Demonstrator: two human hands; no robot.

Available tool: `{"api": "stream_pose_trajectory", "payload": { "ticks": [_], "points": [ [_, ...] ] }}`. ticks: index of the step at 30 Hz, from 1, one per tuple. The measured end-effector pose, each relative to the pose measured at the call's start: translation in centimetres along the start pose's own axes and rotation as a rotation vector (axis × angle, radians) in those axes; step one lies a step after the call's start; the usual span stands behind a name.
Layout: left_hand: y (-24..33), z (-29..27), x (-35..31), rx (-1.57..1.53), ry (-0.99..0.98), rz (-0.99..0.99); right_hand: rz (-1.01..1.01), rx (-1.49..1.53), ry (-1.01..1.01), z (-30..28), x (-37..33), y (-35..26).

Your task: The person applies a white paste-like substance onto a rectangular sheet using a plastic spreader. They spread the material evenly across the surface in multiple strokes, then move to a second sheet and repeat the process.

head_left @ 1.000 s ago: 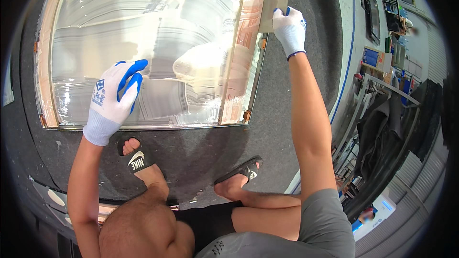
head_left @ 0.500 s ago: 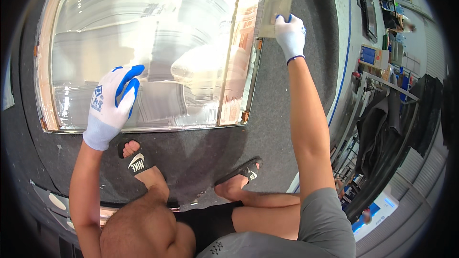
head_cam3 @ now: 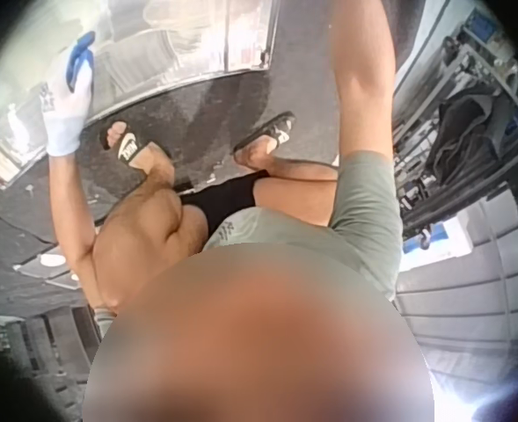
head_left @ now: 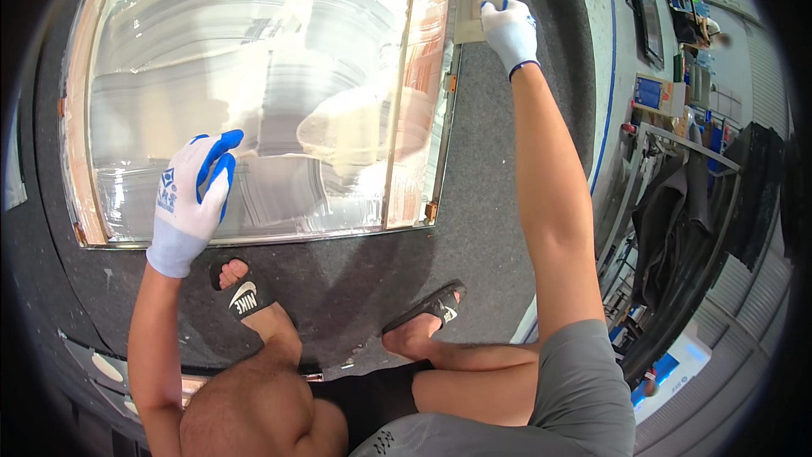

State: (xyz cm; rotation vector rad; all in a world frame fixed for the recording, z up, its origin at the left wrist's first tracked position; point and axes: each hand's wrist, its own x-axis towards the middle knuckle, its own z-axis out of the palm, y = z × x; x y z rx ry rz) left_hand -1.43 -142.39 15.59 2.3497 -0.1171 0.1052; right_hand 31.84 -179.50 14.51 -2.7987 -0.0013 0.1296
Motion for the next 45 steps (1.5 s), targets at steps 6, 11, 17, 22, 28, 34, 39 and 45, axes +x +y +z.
{"api": "stream_pose_trajectory", "payload": {
  "ticks": [6, 11, 17, 22, 28, 34, 39, 45],
  "points": [
    [-0.2, -0.1, -0.2, -0.113, -0.055, -0.157, -0.023, -0.105, 0.008, 0.3, 1.6, -1.1],
    [-1.3, 0.4, -1.0, -0.11, -0.044, -0.145, -0.016, -0.06, -0.033, 0.7, 2.6, -1.5],
    [-2.7, 1.0, -1.6, -0.018, -0.12, -0.033, -0.035, -0.085, -0.044, 0.7, -0.3, -0.1],
    [-1.5, 0.7, -1.2, -0.123, -0.151, -0.154, 0.035, -0.013, -0.024, 0.7, -3.0, 0.7],
    [-0.1, 0.8, -0.5, -0.222, -0.163, -0.212, 0.137, 0.011, -0.019, -0.1, -5.5, -0.2],
    [0.6, 0.5, -0.9, -0.256, -0.197, -0.281, 0.121, 0.057, -0.139, -0.6, -7.2, -0.2],
    [0.5, 0.8, -1.2, -0.05, -0.194, -0.045, 0.071, 0.018, -0.113, -0.3, -9.8, 0.5],
    [1.0, 1.2, -1.7, -0.002, -0.136, -0.019, 0.111, -0.089, -0.054, -0.3, -10.2, 0.0]
  ]
}}
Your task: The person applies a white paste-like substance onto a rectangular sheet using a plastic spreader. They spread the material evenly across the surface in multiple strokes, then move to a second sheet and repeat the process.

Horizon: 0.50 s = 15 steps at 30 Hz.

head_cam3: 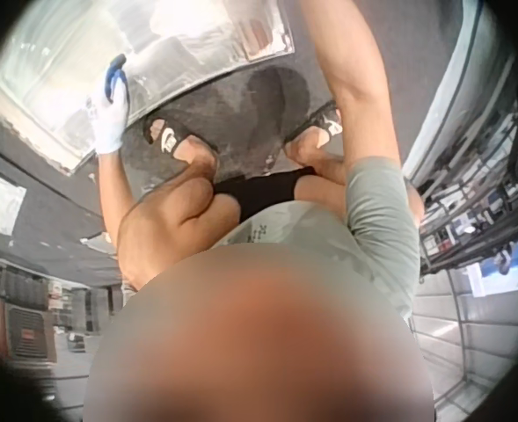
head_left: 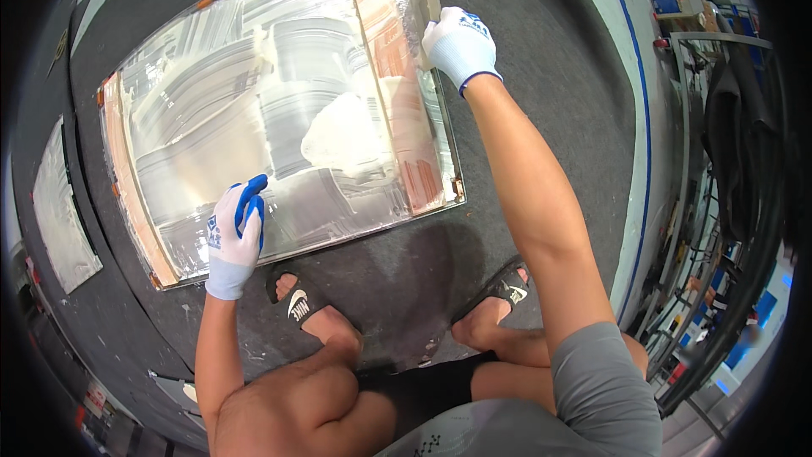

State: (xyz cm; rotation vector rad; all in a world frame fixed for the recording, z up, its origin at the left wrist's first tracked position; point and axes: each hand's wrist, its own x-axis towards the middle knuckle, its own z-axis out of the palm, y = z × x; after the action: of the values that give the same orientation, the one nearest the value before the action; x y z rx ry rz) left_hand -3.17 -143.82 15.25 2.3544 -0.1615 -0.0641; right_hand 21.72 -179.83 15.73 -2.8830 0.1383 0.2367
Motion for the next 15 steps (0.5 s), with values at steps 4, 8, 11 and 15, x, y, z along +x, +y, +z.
{"api": "stream_pose_trajectory", "payload": {
  "ticks": [4, 8, 11, 15],
  "points": [
    [0.9, -0.5, 0.5, -0.081, -0.018, -0.078, -0.013, 0.016, -0.083, -0.4, 0.1, -0.7],
    [1.6, -1.3, 1.2, -0.06, -0.072, -0.172, 0.003, -0.022, -0.079, -1.4, -2.1, -0.4],
    [1.6, -1.1, 1.6, -0.068, 0.056, -0.084, -0.043, 0.037, -0.019, -1.6, -5.0, -0.1],
    [1.3, -1.6, 1.9, -0.133, 0.062, -0.135, -0.116, -0.032, 0.086, 0.4, -7.9, -1.1]
  ]
}}
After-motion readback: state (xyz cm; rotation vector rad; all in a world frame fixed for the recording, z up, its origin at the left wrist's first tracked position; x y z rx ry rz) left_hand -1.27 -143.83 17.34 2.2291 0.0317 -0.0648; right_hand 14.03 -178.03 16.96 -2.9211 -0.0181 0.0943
